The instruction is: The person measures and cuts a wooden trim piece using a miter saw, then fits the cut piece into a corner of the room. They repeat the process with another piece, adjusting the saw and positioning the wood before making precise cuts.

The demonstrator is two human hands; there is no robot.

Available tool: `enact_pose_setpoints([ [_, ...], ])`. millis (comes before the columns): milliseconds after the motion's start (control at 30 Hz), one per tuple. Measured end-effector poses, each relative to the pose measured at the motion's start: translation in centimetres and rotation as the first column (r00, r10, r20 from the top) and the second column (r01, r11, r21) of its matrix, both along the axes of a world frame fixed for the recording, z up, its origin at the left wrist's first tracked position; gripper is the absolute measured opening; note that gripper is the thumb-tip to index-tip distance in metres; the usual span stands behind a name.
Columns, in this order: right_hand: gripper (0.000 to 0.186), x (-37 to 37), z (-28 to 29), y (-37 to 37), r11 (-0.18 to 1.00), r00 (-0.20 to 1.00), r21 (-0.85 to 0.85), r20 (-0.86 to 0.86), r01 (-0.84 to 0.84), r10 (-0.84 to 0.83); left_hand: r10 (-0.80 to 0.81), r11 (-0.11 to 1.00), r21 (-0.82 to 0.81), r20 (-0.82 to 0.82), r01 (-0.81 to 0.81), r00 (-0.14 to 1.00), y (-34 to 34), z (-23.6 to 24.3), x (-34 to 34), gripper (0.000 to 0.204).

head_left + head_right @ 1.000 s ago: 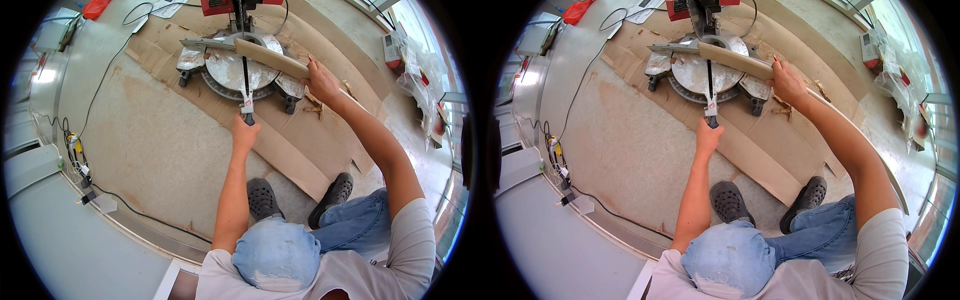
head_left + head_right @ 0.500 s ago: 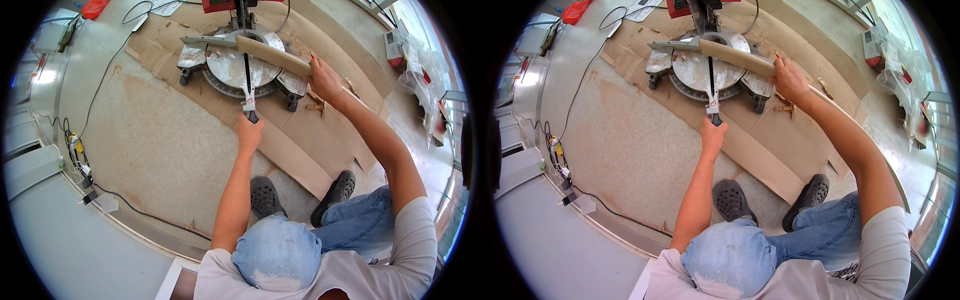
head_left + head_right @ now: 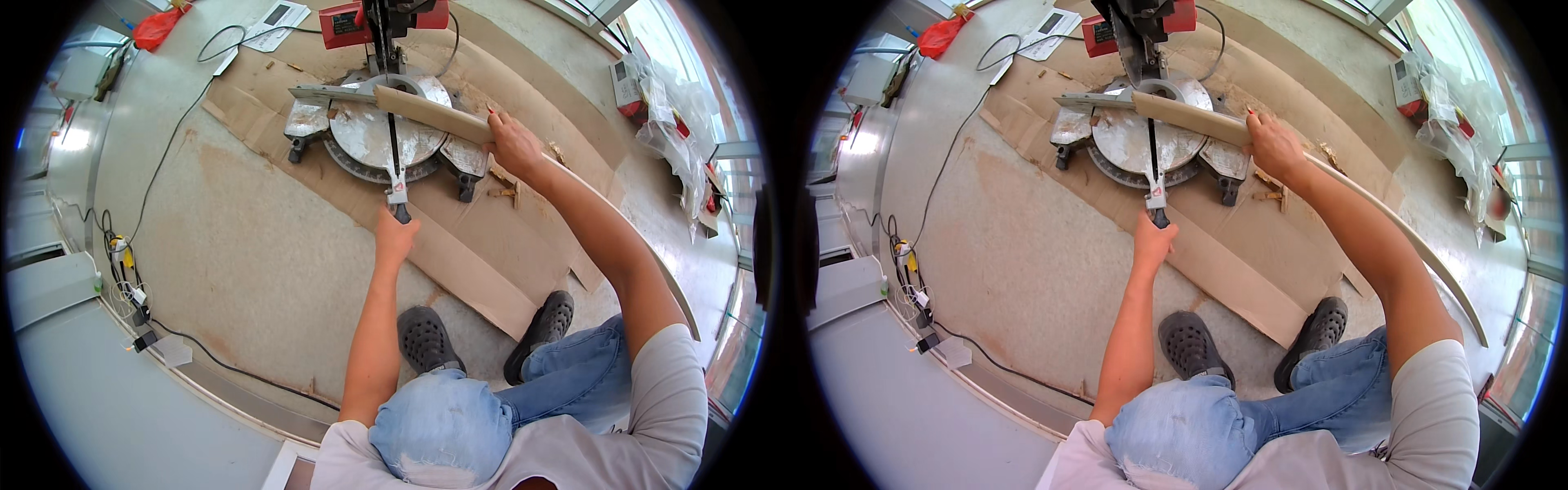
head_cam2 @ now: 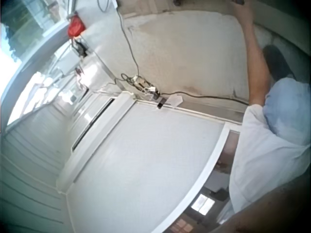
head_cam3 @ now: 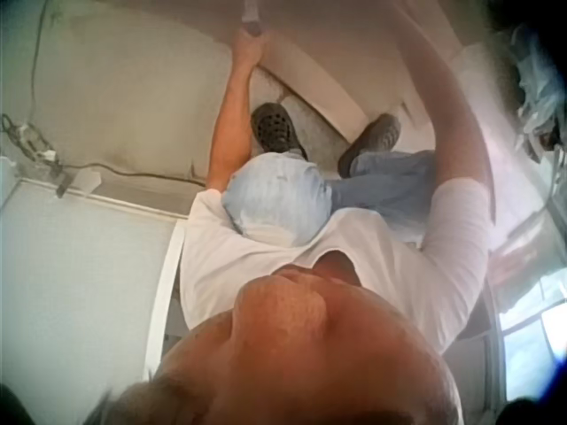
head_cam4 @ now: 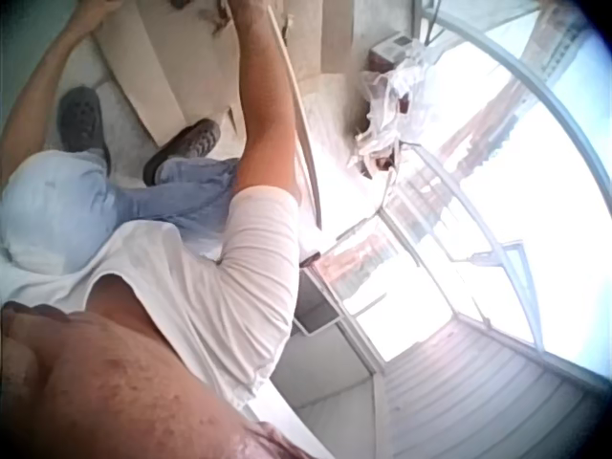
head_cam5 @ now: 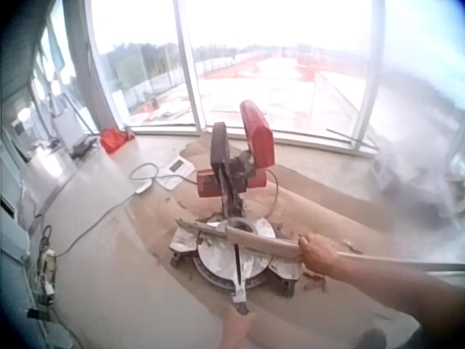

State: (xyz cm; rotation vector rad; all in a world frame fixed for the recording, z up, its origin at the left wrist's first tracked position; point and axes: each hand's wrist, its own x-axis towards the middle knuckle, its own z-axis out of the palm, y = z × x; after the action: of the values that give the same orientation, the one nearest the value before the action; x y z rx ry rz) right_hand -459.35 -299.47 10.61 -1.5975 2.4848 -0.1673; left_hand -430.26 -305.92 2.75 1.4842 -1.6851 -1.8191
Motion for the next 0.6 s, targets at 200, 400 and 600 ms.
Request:
enact_pose_setpoints([
  [200, 0.042, 0.1, 0.2, -1.0, 0.999, 0.999, 0.003, -0.020, -0.042, 0.042, -0.040, 0.997, -0.059, 0.037, 0.042, 0.999, -0.9, -2.8, 1.5, 0.062],
  [400, 0.043, -0.1, -1.2, 0.3, 0.993, 1.000, -0.113, -0.005, 0.029, -0.030, -0.052, 0.994, -0.093, 0.031, 0.054, 0.998, -0.5, -4.1, 1.3, 0.054],
  [600, 0.047, -1.1, -0.5, -0.2, 0.999, 0.998, -0.043, 0.056, -0.016, 0.018, 0.014, 0.994, 0.107, -0.080, -0.005, 0.997, 0.5, -1.5, 0.8, 0.072],
])
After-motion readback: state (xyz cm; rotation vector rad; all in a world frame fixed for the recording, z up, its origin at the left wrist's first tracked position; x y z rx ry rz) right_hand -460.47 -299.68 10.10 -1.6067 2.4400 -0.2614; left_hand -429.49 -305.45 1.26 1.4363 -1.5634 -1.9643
